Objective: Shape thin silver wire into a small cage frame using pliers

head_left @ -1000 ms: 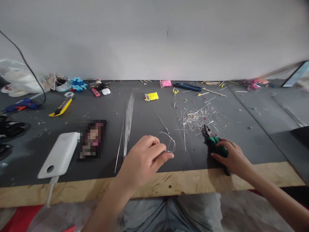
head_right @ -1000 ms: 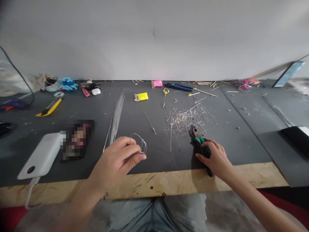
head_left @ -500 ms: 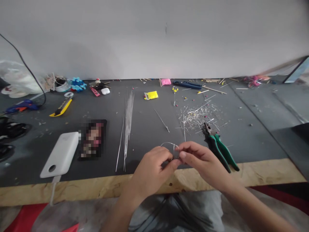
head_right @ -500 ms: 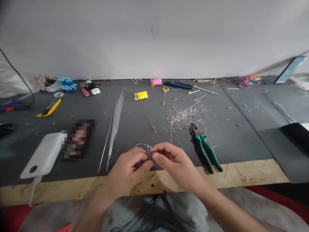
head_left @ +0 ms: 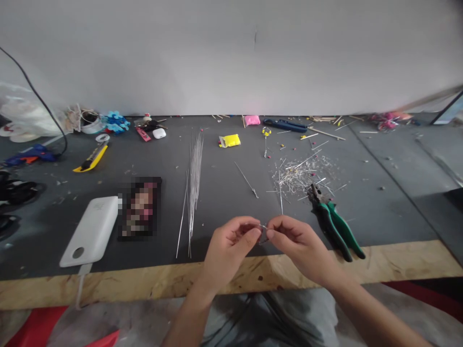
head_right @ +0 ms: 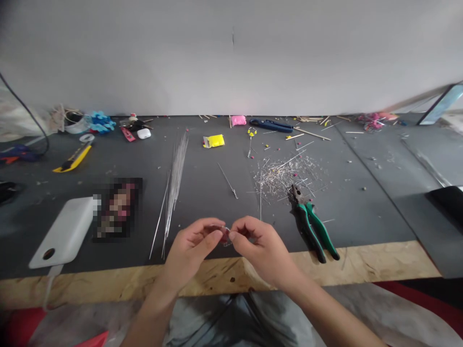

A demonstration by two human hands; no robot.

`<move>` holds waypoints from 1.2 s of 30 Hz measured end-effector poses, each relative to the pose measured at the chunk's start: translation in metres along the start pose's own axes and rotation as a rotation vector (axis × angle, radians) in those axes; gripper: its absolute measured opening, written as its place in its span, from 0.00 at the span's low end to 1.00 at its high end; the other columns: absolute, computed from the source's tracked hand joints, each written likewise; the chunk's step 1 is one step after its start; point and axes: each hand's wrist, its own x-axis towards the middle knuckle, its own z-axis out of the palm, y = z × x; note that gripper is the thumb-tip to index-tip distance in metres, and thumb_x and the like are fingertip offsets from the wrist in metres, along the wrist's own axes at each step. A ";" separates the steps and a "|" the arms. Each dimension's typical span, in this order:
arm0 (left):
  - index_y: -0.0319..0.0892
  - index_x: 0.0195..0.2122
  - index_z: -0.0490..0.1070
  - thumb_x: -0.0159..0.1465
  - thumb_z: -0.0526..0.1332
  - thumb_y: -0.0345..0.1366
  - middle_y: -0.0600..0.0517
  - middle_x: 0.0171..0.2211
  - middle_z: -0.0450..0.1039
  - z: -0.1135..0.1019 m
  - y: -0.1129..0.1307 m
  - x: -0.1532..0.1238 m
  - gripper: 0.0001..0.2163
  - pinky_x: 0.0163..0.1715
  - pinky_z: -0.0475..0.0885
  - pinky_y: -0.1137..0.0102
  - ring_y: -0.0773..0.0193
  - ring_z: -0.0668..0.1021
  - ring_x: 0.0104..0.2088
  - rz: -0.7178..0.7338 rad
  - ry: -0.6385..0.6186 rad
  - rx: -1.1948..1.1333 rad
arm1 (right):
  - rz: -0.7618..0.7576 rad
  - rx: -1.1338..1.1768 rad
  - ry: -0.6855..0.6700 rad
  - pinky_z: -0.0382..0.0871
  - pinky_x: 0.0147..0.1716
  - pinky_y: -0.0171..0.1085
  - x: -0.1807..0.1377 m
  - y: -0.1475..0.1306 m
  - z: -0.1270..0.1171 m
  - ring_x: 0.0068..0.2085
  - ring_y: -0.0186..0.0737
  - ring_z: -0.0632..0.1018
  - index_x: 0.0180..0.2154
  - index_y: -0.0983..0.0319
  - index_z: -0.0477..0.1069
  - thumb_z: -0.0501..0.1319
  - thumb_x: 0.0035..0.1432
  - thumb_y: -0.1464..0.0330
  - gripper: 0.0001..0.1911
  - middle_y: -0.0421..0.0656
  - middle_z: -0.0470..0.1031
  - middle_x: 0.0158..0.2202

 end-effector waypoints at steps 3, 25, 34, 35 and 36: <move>0.41 0.34 0.74 0.62 0.62 0.39 0.50 0.31 0.78 0.002 -0.003 0.001 0.07 0.38 0.76 0.66 0.64 0.79 0.33 -0.042 -0.016 0.014 | -0.014 -0.028 -0.009 0.63 0.28 0.35 0.000 0.000 0.003 0.28 0.36 0.69 0.29 0.59 0.69 0.57 0.59 0.66 0.07 0.39 0.71 0.25; 0.45 0.47 0.70 0.61 0.64 0.31 0.50 0.39 0.75 0.032 -0.038 0.004 0.13 0.43 0.75 0.67 0.65 0.78 0.39 0.233 0.086 0.119 | 0.265 0.859 0.216 0.69 0.33 0.30 -0.002 0.035 0.005 0.32 0.32 0.74 0.28 0.61 0.73 0.70 0.51 0.65 0.08 0.38 0.73 0.28; 0.43 0.44 0.74 0.64 0.60 0.28 0.49 0.38 0.76 0.027 -0.038 0.010 0.09 0.40 0.75 0.71 0.65 0.78 0.39 0.647 0.115 0.581 | 0.265 0.901 0.144 0.68 0.34 0.30 -0.005 0.032 0.003 0.30 0.30 0.73 0.25 0.61 0.73 0.70 0.50 0.66 0.09 0.36 0.73 0.27; 0.43 0.43 0.74 0.64 0.60 0.27 0.49 0.38 0.76 0.027 -0.038 0.011 0.09 0.40 0.75 0.71 0.66 0.78 0.39 0.660 0.104 0.587 | 0.264 0.894 0.144 0.68 0.34 0.31 -0.006 0.031 0.002 0.30 0.31 0.73 0.26 0.61 0.73 0.70 0.50 0.65 0.09 0.36 0.73 0.27; 0.43 0.43 0.75 0.64 0.60 0.27 0.49 0.37 0.76 0.027 -0.037 0.012 0.09 0.40 0.75 0.71 0.66 0.78 0.39 0.667 0.096 0.589 | 0.265 0.878 0.145 0.68 0.34 0.32 -0.007 0.031 0.001 0.30 0.31 0.73 0.26 0.61 0.73 0.70 0.50 0.65 0.09 0.37 0.73 0.27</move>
